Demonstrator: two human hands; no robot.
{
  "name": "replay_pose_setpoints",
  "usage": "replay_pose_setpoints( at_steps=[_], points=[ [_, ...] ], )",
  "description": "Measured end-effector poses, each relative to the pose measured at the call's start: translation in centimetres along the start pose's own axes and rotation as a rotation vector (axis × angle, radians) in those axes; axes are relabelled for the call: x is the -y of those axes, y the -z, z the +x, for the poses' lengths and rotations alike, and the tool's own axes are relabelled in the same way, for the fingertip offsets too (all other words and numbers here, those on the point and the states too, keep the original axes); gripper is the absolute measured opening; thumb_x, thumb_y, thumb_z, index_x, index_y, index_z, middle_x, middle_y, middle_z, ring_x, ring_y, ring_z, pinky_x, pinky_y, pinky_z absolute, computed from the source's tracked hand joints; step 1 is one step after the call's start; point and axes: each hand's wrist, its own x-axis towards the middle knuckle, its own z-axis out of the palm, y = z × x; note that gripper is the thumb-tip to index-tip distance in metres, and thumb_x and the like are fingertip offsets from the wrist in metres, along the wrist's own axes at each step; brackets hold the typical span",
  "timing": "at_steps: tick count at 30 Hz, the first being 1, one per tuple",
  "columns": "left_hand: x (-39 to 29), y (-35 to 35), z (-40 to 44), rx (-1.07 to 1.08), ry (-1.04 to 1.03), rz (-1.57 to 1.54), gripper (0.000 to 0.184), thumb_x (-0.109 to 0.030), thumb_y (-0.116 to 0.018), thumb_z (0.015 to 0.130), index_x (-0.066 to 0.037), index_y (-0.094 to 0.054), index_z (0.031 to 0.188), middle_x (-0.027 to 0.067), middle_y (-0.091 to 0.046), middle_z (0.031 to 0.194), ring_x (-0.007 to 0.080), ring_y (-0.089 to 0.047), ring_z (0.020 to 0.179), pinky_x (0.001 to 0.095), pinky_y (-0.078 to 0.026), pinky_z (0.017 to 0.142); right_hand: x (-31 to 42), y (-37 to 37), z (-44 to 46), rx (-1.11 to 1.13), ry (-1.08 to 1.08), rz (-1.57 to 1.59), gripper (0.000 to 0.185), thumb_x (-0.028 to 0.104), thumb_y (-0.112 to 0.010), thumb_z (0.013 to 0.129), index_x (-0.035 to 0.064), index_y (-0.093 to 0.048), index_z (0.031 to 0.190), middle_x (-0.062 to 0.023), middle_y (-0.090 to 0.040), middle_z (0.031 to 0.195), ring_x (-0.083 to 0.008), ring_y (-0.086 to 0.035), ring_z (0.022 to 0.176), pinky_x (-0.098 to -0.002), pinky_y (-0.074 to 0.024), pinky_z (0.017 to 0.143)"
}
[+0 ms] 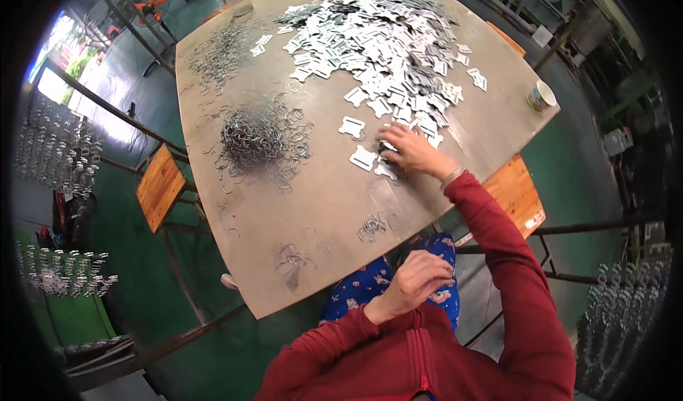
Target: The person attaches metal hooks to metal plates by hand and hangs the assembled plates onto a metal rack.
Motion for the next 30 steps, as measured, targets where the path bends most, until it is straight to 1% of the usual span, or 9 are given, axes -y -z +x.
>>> replay_pose_setpoints(
  at_steps=[4,7,8,10,16,20,23,27,30],
  points=[
    [-1.2,-1.0,-0.2,0.012,0.006,-0.018,0.018,-0.004,-0.073,0.069,-0.005,-0.061,0.083,0.0079,-0.065,0.089,0.0235,-0.062,0.083,0.0348,-0.045,0.076,-1.0,6.3,-2.8,-0.363,-0.189,0.336,0.028,0.023,-0.058,0.085,0.0086,-0.059,0.109,-0.0174,-0.058,0.111,-0.0317,-0.057,0.1,-0.0364,-0.0456,0.085],
    [-1.5,-1.5,-0.2,0.017,-0.002,-0.002,0.016,-0.003,-0.073,0.07,-0.005,-0.061,0.082,0.0076,-0.065,0.088,0.0225,-0.062,0.084,0.0346,-0.045,0.076,-3.2,6.4,-5.1,-0.091,-0.435,0.199,0.021,0.017,-0.059,0.081,0.0054,-0.065,0.097,-0.0189,-0.064,0.093,-0.0325,-0.062,0.085,-0.0402,-0.0485,0.074],
    [-1.7,-1.5,-0.2,0.023,-0.009,0.004,0.016,-0.003,-0.073,0.07,-0.004,-0.061,0.082,0.0076,-0.065,0.088,0.0224,-0.062,0.084,0.0346,-0.044,0.076,-3.7,5.0,-5.8,-0.175,-0.28,0.128,0.016,0.011,-0.057,0.077,0.0035,-0.068,0.085,-0.0183,-0.064,0.076,-0.0339,-0.063,0.072,-0.0425,-0.0496,0.067],
    [-2.0,-1.4,-0.1,0.026,-0.018,0.019,0.017,-0.003,-0.073,0.07,-0.004,-0.061,0.082,0.0075,-0.065,0.088,0.0222,-0.062,0.084,0.0345,-0.044,0.077,-1.9,4.7,-6.2,-0.01,-0.363,0.18,0.023,0.007,-0.059,0.072,0.0021,-0.065,0.094,-0.02,-0.063,0.085,-0.0349,-0.061,0.082,-0.043,-0.048,0.073],
    [-2.3,-1.0,-0.4,0.006,-0.017,0.059,0.021,-0.002,-0.074,0.067,-0.005,-0.061,0.084,0.0064,-0.065,0.09,0.0235,-0.062,0.085,0.0355,-0.045,0.079,-0.5,-1.1,-5.8,-0.335,-0.433,0.183,0.048,0.008,-0.068,0.066,-0.0015,-0.057,0.112,-0.0228,-0.059,0.094,-0.0372,-0.057,0.092,-0.0403,-0.0468,0.079],
    [-2.4,-0.2,0.0,-0.029,-0.003,0.019,0.018,-0.001,-0.072,0.069,-0.003,-0.061,0.084,0.0089,-0.066,0.088,0.0236,-0.062,0.084,0.0337,-0.045,0.076,-0.3,2.2,-6.6,-0.187,-0.716,0.401,0.036,0.007,-0.07,0.063,-0.0008,-0.066,0.098,-0.0193,-0.061,0.091,-0.0329,-0.059,0.087,-0.0381,-0.0475,0.078],
    [-1.7,0.2,0.3,-0.046,0.076,-0.081,0.019,0.004,-0.07,0.071,-0.002,-0.061,0.086,0.0102,-0.065,0.091,0.0222,-0.062,0.083,0.0313,-0.048,0.074,1.0,4.1,-9.9,-0.596,-0.486,-0.026,0.015,0.003,-0.067,0.069,0.007,-0.072,0.082,-0.013,-0.064,0.079,-0.0251,-0.059,0.069,-0.036,-0.0475,0.068],
    [-1.1,0.0,0.8,-0.08,0.287,-0.267,0.015,0.006,-0.067,0.074,-0.002,-0.062,0.087,0.01,-0.065,0.09,0.0184,-0.062,0.083,0.0296,-0.05,0.074,4.6,4.5,-14.6,-0.661,-0.579,0.957,0.016,0.004,-0.064,0.079,0.0017,-0.07,0.093,-0.0006,-0.065,0.085,-0.0049,-0.054,0.073,-0.0184,-0.0426,0.065],
    [0.1,-0.4,0.9,-0.107,0.372,-0.196,0.01,0.0,-0.067,0.077,-0.001,-0.063,0.086,0.0081,-0.066,0.087,0.016,-0.063,0.081,0.0283,-0.049,0.074,8.8,6.7,-16.8,-0.553,-0.653,1.117,0.017,0.002,-0.059,0.083,-0.0016,-0.068,0.096,-0.0009,-0.063,0.082,-0.0052,-0.052,0.071,-0.0191,-0.0421,0.064]
  ],
)
